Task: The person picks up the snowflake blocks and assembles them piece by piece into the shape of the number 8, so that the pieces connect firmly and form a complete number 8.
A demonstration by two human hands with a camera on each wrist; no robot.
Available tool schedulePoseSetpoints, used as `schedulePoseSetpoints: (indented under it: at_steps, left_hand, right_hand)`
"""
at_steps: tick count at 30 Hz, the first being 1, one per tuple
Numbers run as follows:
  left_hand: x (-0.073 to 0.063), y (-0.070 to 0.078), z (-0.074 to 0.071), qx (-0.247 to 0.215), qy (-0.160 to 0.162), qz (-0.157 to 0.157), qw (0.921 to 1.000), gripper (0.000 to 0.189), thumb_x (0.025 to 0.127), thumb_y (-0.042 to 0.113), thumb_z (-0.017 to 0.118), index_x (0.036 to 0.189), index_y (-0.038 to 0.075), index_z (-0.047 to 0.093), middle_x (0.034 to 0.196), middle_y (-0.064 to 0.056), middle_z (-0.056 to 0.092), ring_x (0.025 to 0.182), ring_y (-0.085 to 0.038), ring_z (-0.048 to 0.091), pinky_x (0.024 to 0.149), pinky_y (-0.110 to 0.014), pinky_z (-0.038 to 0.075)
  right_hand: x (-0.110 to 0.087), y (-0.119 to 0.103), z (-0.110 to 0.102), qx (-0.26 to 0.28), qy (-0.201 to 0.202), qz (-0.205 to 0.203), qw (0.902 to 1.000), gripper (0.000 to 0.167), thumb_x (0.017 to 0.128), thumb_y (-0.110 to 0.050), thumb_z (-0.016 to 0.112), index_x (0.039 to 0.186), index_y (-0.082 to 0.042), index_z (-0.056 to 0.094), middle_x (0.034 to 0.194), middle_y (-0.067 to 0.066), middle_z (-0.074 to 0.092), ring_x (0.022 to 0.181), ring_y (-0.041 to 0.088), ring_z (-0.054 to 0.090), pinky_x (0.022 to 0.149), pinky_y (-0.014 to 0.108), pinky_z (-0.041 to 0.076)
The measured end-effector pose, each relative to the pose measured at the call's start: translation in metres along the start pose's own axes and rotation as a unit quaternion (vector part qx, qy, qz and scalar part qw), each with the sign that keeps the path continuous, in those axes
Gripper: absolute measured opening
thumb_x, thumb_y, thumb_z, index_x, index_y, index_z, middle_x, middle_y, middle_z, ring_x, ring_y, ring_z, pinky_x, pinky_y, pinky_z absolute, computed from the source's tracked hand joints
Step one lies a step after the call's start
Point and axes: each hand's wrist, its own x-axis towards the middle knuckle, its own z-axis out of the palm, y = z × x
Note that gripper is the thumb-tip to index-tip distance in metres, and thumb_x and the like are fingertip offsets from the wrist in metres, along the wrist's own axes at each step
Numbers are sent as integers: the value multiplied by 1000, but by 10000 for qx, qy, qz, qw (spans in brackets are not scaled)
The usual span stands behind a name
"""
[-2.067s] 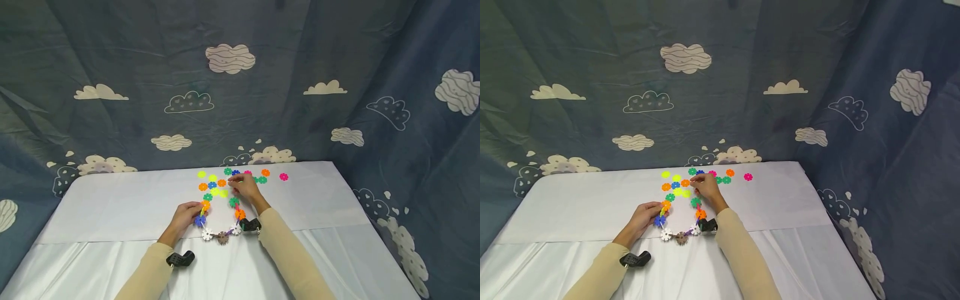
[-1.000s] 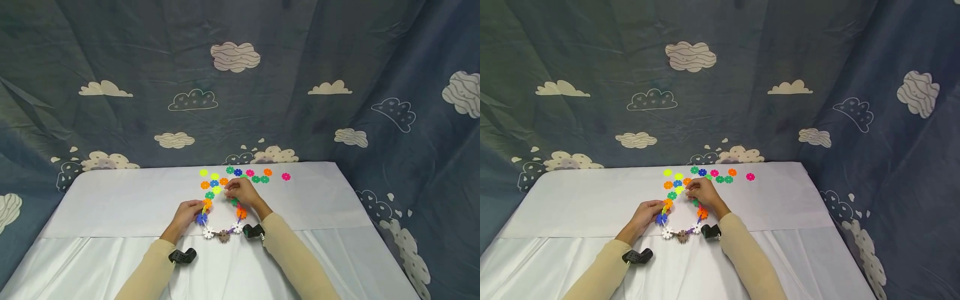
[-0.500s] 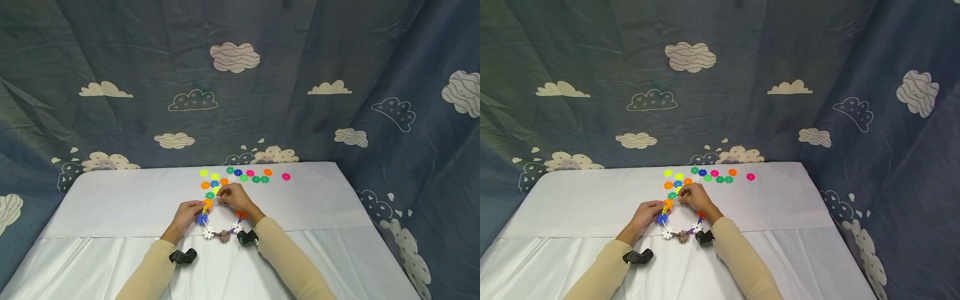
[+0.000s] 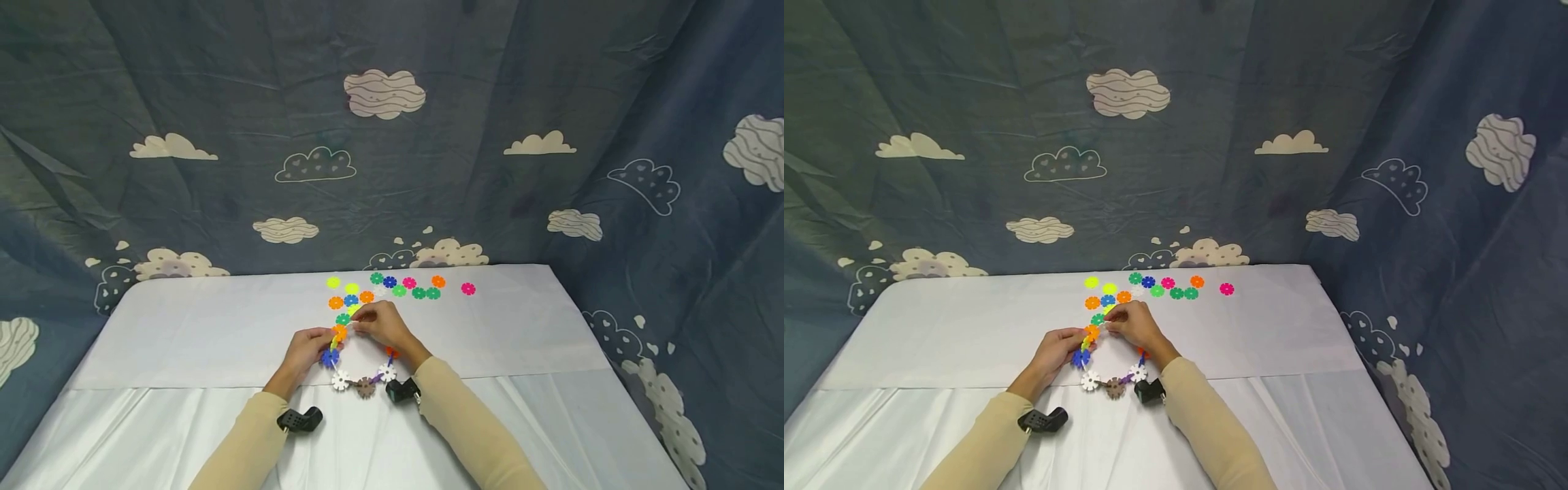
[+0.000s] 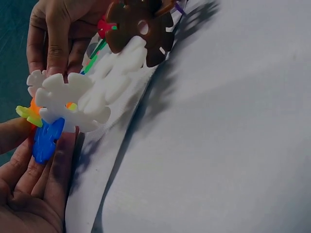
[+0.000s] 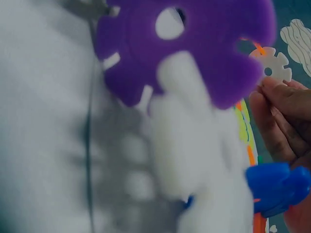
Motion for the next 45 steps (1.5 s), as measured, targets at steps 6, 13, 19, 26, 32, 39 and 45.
schedulePoseSetpoints:
  at_steps: [6,13,19,26,32,39,45]
  left_hand:
    - [1,0,3,-22,199,66,9998,24,95,8,59,109,-10,65,102,-17,69,81,-14,66,72,-24,55]
    - [0,-1,7,275,531,-20,9982,23,92,10,63,106,-8,68,98,-14,70,78,-12,64,67,-22,53]
    - [-1,-2,5,-19,240,179,9995,22,94,6,59,106,-12,64,97,-17,69,78,-16,68,68,-24,56]
    - [-1,2,-1,-1,-560,180,9983,33,98,9,52,124,-9,56,112,-20,66,90,-18,68,83,-30,55]
    - [0,4,-3,48,-848,120,9963,36,99,17,54,123,-11,58,104,-18,69,85,-16,68,82,-30,56]
    - [2,3,-2,216,-657,-33,9976,35,93,23,65,114,-5,66,98,-10,71,80,-12,68,74,-24,55]
    - [4,2,-3,236,-736,-49,9970,36,94,24,64,114,-5,65,100,-10,71,81,-12,68,78,-26,55]
  right_hand:
    - [-2,1,0,179,103,-250,9995,6,83,-4,74,84,2,74,80,8,71,69,9,62,67,19,52]
    - [-3,-4,3,-314,304,-636,9970,3,79,0,75,82,-1,75,80,7,72,75,14,64,73,21,53]
    - [-2,-1,3,-184,140,-561,9982,3,80,-3,76,83,-1,76,81,7,72,74,12,65,71,20,53]
    - [2,-2,-1,60,-240,-345,9991,8,82,-5,75,89,-1,75,86,8,72,76,12,66,71,20,53]
    - [2,0,-4,109,-341,-273,9990,17,79,-6,79,94,-1,75,88,7,72,71,9,62,67,21,53]
    - [-5,33,-42,320,924,352,9946,26,79,-9,79,102,0,72,89,9,69,75,17,61,68,25,52]
    - [-13,79,-76,-205,2822,1609,9455,29,81,-9,77,106,3,70,81,11,62,75,23,54,72,33,48]
